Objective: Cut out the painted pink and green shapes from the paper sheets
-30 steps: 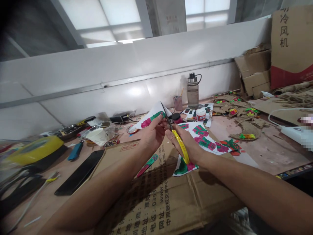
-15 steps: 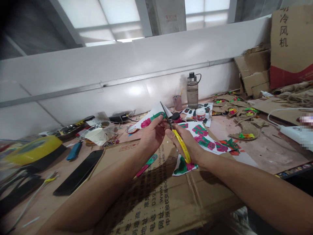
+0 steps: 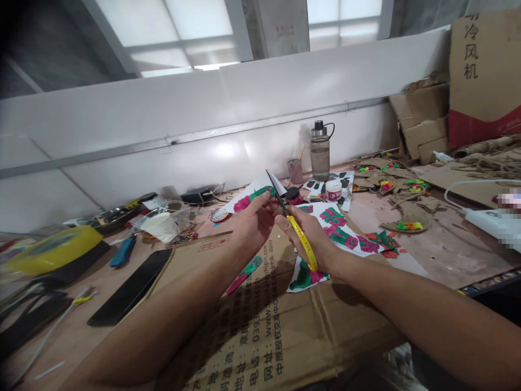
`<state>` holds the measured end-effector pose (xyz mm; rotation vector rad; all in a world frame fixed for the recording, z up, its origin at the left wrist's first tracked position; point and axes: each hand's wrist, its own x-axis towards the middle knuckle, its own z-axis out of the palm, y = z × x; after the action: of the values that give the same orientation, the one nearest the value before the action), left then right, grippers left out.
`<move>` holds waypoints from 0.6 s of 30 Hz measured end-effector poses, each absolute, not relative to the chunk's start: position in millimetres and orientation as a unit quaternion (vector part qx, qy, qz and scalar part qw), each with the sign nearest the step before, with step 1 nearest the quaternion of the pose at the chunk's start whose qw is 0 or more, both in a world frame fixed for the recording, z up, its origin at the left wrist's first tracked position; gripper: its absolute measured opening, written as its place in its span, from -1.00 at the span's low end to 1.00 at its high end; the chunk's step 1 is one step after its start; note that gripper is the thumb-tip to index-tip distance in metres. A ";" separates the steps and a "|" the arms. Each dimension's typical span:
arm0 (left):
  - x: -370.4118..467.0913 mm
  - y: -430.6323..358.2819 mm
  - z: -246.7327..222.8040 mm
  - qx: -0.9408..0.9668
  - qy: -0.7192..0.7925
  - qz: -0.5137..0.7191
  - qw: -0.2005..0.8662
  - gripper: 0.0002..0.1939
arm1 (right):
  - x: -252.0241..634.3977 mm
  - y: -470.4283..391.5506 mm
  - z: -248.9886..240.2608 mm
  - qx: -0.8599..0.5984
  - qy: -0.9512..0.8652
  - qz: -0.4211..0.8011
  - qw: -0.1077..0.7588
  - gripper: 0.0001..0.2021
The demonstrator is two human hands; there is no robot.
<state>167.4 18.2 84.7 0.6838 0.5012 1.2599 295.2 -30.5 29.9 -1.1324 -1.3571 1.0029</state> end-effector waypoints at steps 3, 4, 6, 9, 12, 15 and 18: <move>167.3 19.1 84.6 0.318 0.228 0.571 0.722 -0.83 | 295.6 -31.1 32.2 -0.462 -0.564 0.435 0.529 -0.57; 167.1 19.7 84.4 0.320 0.228 0.572 0.720 -0.82 | 295.8 -31.2 32.6 -0.460 -0.566 0.434 0.529 -0.57; 166.6 20.9 83.8 0.324 0.227 0.573 0.718 -0.81 | 296.2 -31.1 33.4 -0.459 -0.570 0.430 0.529 -0.58; 166.2 21.7 83.5 0.331 0.227 0.575 0.713 -0.80 | 295.8 -31.3 35.1 -0.457 -0.575 0.425 0.529 -0.57; 166.3 21.5 84.0 0.339 0.229 0.574 0.709 -0.80 | 294.5 -32.4 38.2 -0.453 -0.580 0.420 0.530 -0.55; 166.0 21.5 84.0 0.342 0.230 0.578 0.704 -0.79 | 293.1 -33.9 42.4 -0.456 -0.584 0.413 0.531 -0.53; 164.9 22.3 83.1 0.346 0.227 0.581 0.701 -0.79 | 292.3 -35.3 46.2 -0.459 -0.583 0.408 0.531 -0.52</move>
<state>164.9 22.3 83.1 0.7702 0.5047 1.2946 292.3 -35.3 46.2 -1.0955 -1.3916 0.9733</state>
